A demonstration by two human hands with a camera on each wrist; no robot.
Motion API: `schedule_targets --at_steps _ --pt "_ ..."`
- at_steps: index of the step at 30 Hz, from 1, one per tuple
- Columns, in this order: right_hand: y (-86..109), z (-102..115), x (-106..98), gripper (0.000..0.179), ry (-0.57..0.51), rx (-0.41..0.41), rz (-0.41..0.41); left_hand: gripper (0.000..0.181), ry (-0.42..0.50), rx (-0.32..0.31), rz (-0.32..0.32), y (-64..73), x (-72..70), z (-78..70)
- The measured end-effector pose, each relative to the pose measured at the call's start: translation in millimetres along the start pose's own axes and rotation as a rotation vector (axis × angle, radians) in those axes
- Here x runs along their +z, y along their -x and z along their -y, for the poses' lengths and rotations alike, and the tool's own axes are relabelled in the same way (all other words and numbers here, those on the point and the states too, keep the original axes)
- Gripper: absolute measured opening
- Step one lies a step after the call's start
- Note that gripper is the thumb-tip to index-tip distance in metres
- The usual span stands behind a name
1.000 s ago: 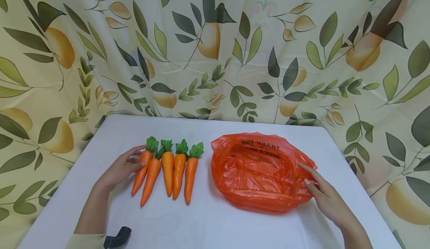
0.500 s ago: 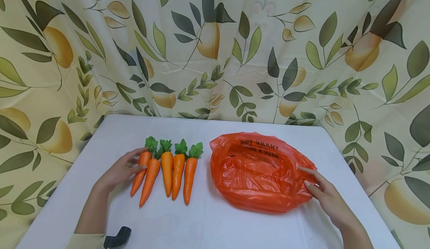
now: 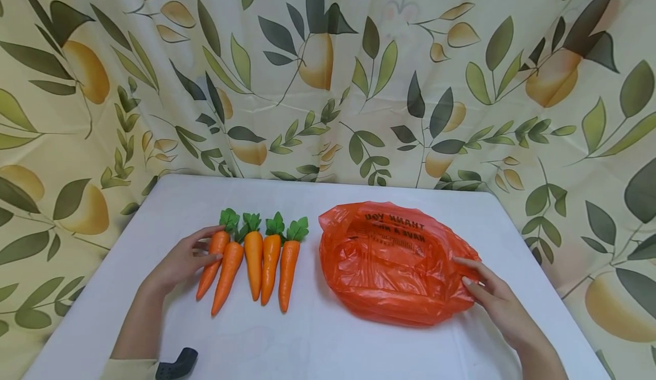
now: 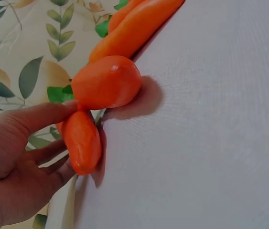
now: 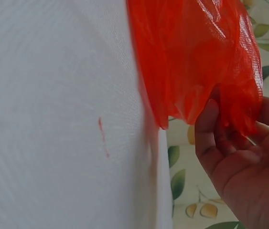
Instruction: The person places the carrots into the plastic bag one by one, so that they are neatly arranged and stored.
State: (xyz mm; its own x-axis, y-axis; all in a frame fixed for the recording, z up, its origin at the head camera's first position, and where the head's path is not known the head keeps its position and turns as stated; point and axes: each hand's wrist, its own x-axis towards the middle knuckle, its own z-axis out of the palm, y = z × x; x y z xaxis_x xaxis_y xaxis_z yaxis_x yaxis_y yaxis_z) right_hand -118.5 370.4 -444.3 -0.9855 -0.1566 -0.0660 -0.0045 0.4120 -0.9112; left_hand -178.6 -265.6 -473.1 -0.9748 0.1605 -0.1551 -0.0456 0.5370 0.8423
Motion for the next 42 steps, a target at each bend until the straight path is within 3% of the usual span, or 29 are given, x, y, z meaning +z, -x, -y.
schedule_targets --at_steps 6,15,26,33,42 --pt "2.4 0.8 -1.5 0.045 -0.030 -0.028 -0.004 0.066 0.044 -0.044 -0.029 3.5 -4.4 -0.7" --pt "3.7 0.4 -1.1 0.046 -0.074 -0.023 0.018 0.068 0.062 0.008 -0.066 6.5 -8.2 -11.1" --pt "7.8 -2.7 -4.8 0.046 -0.083 -0.019 0.008 0.067 0.130 0.008 -0.058 3.0 0.8 -37.9" --pt "6.2 -5.8 -2.8 0.048 -0.122 -0.037 0.025 0.066 0.102 0.072 -0.068 4.9 6.5 -55.9" --pt "4.9 -8.0 -0.8 0.047 -0.130 -0.024 0.062 0.065 0.119 0.110 -0.068 0.4 15.9 -83.2"
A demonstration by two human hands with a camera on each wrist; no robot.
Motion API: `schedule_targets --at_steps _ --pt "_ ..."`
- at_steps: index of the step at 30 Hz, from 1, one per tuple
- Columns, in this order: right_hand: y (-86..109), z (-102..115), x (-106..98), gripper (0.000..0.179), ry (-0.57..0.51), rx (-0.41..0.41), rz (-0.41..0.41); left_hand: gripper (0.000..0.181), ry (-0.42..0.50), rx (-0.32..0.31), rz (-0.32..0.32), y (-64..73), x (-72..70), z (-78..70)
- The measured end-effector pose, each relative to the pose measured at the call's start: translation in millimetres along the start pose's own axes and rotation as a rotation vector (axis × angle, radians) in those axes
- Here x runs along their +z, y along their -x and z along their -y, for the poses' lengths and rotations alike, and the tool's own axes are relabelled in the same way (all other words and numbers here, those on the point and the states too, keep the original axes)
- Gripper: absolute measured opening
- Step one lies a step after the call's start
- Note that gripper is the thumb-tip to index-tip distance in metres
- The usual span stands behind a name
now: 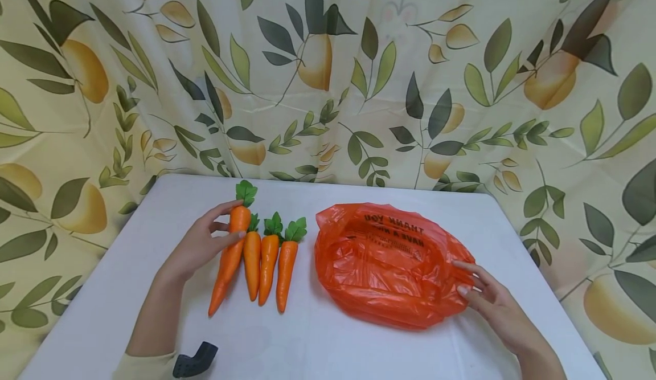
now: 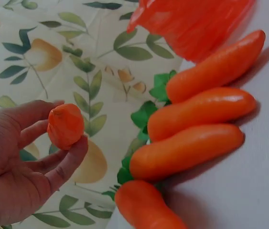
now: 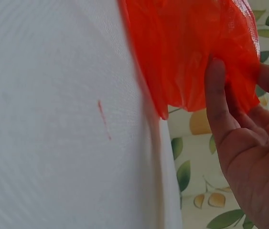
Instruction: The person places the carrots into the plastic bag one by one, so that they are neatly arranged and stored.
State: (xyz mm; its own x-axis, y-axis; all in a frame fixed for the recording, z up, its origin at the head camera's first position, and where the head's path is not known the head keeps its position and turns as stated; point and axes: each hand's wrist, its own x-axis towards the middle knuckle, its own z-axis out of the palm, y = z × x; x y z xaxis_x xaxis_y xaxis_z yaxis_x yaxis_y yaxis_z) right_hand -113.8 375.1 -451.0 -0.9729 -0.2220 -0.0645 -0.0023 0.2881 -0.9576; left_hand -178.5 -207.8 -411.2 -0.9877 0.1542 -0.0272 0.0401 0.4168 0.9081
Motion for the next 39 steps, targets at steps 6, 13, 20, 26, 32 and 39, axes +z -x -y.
schedule_targets --at_steps 6,13,20,26,32,39 --pt "-0.1 0.1 1.1 0.051 -0.031 -0.033 0.049 0.064 0.049 -0.012 0.009 -4.7 13.8 -11.8" --pt "2.1 -0.9 0.6 0.052 -0.035 -0.048 0.057 0.064 0.092 -0.028 0.019 -13.3 34.4 -26.2" --pt "3.5 -1.4 1.9 0.054 -0.054 -0.055 0.065 0.062 0.115 -0.019 0.036 -17.9 51.0 -41.9" --pt "3.0 -2.0 2.0 0.057 -0.076 -0.069 0.082 0.060 0.147 -0.033 0.045 -18.7 66.0 -54.5" --pt "3.2 -2.9 0.6 0.057 -0.091 -0.074 0.089 0.060 0.142 0.066 0.064 -21.8 81.8 -65.9" --pt "2.9 -2.1 1.8 0.057 -0.090 -0.086 0.092 0.060 0.155 0.110 0.082 -25.7 95.2 -74.4"
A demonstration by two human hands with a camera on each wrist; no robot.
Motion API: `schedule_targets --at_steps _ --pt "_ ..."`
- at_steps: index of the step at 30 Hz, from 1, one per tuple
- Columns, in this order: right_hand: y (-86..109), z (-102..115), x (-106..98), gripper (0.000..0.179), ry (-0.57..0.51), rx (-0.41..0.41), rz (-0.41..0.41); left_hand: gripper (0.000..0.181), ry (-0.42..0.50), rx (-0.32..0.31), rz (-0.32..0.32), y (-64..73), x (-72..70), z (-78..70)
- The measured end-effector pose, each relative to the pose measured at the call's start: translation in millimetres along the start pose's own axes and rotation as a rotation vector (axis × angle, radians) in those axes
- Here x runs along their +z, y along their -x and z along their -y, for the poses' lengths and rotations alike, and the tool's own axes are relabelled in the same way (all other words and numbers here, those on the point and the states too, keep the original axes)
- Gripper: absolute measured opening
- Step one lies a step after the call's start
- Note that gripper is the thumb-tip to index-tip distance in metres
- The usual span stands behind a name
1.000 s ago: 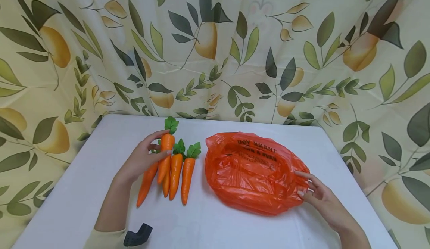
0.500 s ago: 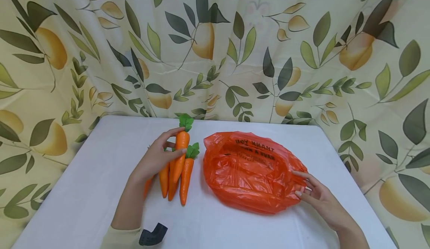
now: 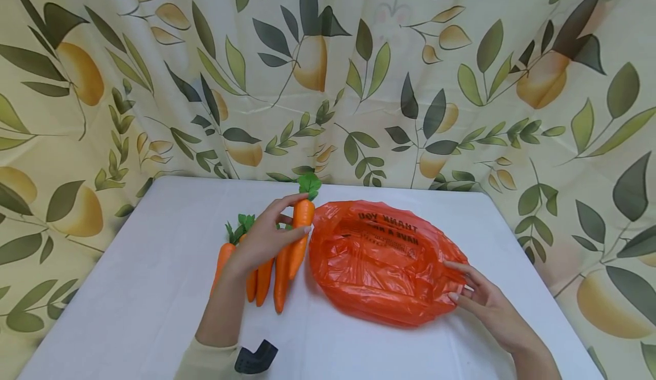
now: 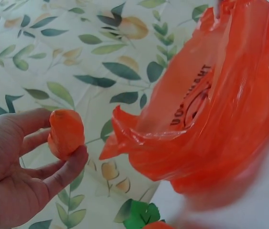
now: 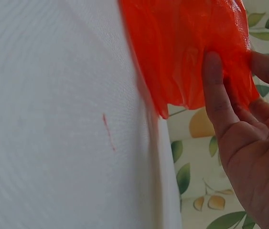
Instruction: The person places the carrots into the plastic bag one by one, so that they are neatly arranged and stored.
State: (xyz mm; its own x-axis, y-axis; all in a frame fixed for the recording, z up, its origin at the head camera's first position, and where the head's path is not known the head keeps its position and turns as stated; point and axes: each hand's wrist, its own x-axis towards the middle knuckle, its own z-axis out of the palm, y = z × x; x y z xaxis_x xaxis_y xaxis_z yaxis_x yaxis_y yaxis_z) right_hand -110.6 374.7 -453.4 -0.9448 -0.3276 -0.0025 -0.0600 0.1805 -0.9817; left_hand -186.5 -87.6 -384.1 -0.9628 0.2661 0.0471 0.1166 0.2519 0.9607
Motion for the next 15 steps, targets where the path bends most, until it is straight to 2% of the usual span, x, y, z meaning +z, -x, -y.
schedule_targets --at_steps 8,15 --pt "1.2 2.1 1.0 0.057 0.043 0.022 -0.034 0.060 0.031 0.010 0.024 -5.3 15.7 -5.8" --pt "1.3 1.7 1.3 0.057 0.032 0.030 -0.032 0.062 0.088 0.046 0.047 -9.8 36.5 -13.3"
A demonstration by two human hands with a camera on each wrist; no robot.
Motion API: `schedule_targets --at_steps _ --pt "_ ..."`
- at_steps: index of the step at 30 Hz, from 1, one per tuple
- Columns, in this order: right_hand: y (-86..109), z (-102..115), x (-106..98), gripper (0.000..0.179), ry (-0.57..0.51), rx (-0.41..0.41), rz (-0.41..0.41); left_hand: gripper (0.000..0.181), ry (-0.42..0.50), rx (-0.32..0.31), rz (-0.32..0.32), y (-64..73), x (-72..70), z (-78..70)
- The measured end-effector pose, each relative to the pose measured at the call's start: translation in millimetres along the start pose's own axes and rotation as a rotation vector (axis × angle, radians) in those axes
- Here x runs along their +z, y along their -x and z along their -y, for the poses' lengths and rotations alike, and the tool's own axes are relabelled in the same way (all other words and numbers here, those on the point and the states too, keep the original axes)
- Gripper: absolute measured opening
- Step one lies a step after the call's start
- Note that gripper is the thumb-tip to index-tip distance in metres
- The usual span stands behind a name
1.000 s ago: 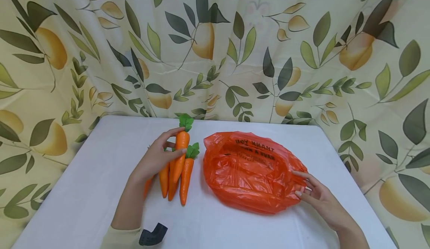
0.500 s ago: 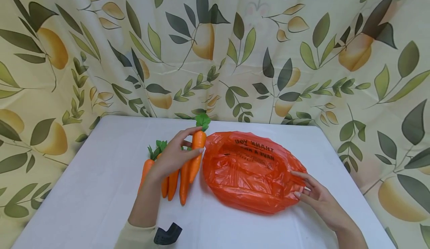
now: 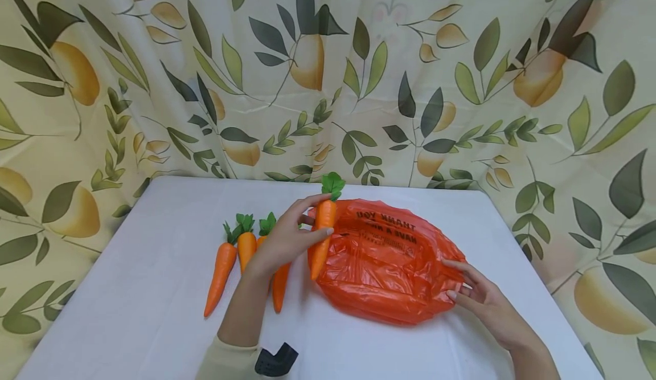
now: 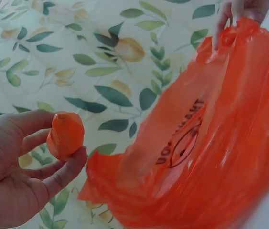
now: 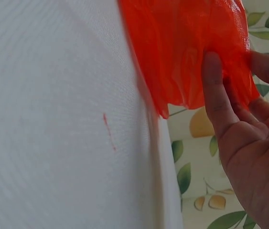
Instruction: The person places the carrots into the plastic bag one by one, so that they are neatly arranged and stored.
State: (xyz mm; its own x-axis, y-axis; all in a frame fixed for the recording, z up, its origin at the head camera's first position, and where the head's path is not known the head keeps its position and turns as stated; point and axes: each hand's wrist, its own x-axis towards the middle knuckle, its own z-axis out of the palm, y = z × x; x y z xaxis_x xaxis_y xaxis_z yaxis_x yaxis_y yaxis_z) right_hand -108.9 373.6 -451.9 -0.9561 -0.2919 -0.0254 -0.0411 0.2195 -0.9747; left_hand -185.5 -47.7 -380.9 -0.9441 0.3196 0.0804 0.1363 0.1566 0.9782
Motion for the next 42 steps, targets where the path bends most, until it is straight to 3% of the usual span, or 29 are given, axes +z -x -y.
schedule_targets --at_steps 3,10,18,23,34,42 --pt "-0.3 -0.5 -0.1 0.057 -0.007 -0.012 0.005 0.063 0.019 -0.001 0.011 -3.3 11.4 -2.0" --pt "-1.3 -1.1 0.2 0.056 -0.041 -0.068 0.038 0.063 -0.034 0.000 0.016 -9.5 34.4 -4.5" --pt "1.5 -2.3 -2.6 0.057 -0.031 -0.047 0.038 0.066 -0.131 0.084 0.009 -16.1 62.5 -5.1" --pt "0.2 -2.6 -3.7 0.057 -0.039 -0.053 0.064 0.065 -0.162 0.101 0.016 -19.7 81.0 -5.7" --pt "0.0 -2.1 -0.6 0.057 -0.059 -0.088 0.082 0.064 -0.137 -0.001 0.050 -34.4 113.8 1.4" --pt "0.9 2.3 1.5 0.056 -0.016 -0.025 0.047 0.063 -0.098 -0.033 0.055 -42.2 138.9 6.0"
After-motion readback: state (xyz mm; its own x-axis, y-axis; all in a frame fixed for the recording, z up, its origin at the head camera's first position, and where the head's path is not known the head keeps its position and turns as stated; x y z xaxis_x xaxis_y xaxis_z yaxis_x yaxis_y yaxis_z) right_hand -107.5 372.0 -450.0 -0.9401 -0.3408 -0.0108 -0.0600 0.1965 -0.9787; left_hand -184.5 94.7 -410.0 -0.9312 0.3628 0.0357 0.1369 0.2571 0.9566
